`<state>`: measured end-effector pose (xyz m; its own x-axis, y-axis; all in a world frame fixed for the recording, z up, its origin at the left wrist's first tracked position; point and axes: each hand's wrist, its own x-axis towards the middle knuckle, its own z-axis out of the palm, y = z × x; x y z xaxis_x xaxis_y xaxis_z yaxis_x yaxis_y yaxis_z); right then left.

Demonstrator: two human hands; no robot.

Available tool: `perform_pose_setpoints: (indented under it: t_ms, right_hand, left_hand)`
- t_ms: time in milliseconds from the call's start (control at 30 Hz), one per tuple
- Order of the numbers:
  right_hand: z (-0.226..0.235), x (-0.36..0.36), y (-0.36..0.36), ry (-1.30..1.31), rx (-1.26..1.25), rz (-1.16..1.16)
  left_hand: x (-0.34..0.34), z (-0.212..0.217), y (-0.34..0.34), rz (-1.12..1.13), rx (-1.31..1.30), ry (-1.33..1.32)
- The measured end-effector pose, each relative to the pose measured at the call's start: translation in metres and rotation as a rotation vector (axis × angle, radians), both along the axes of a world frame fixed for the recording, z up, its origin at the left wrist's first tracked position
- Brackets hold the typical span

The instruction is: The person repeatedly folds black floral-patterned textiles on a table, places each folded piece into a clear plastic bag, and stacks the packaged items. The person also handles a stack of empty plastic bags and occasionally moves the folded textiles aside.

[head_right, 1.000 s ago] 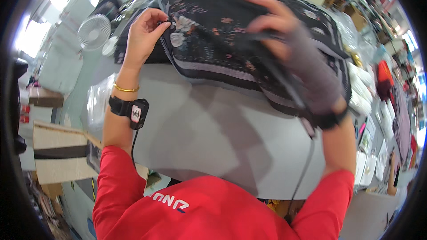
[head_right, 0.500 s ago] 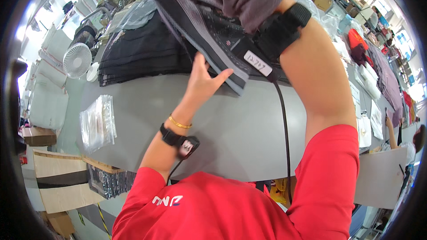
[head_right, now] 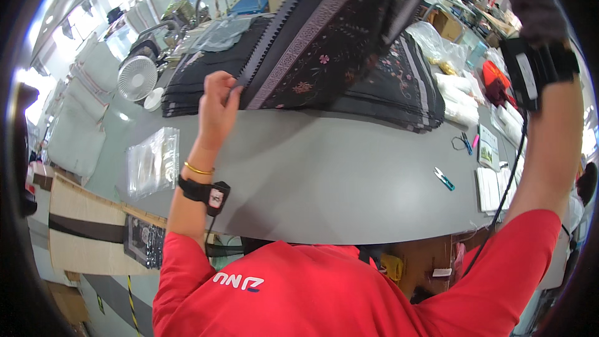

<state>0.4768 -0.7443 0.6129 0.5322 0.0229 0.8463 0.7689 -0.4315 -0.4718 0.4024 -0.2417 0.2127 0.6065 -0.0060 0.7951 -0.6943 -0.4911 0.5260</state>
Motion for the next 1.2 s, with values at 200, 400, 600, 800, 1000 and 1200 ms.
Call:
perform_pose_setpoints:
  t_ms: [200, 400, 600, 800, 1000, 1200]
  right_hand:
    - [-0.047, -0.015, -0.137, 0.117, 0.064, 0.065]
    - [-0.092, -0.041, -0.185, 0.12, 0.001, 0.159]
    - [-0.157, -0.093, -0.136, -0.104, -0.306, 0.083]
    - [-0.192, -0.136, -0.068, -0.091, -0.564, -0.304]
    - [-0.194, -0.092, -0.049, 0.325, 0.26, 0.121]
    - [-0.227, -0.072, -0.126, 0.495, -0.118, 0.108]
  left_hand:
    - [-0.052, 0.117, 0.08, -0.067, 0.301, -0.21]
    - [-0.106, 0.182, 0.09, -0.017, 0.617, -0.16]
    - [-0.157, 0.216, 0.1, -0.312, 0.458, -0.188]
    - [-0.154, 0.206, 0.13, -0.916, -0.106, -0.089]
    - [-0.133, 0.182, 0.114, -0.752, 0.444, 0.438]
    - [-0.108, 0.005, 0.053, -0.455, 0.825, 0.482]
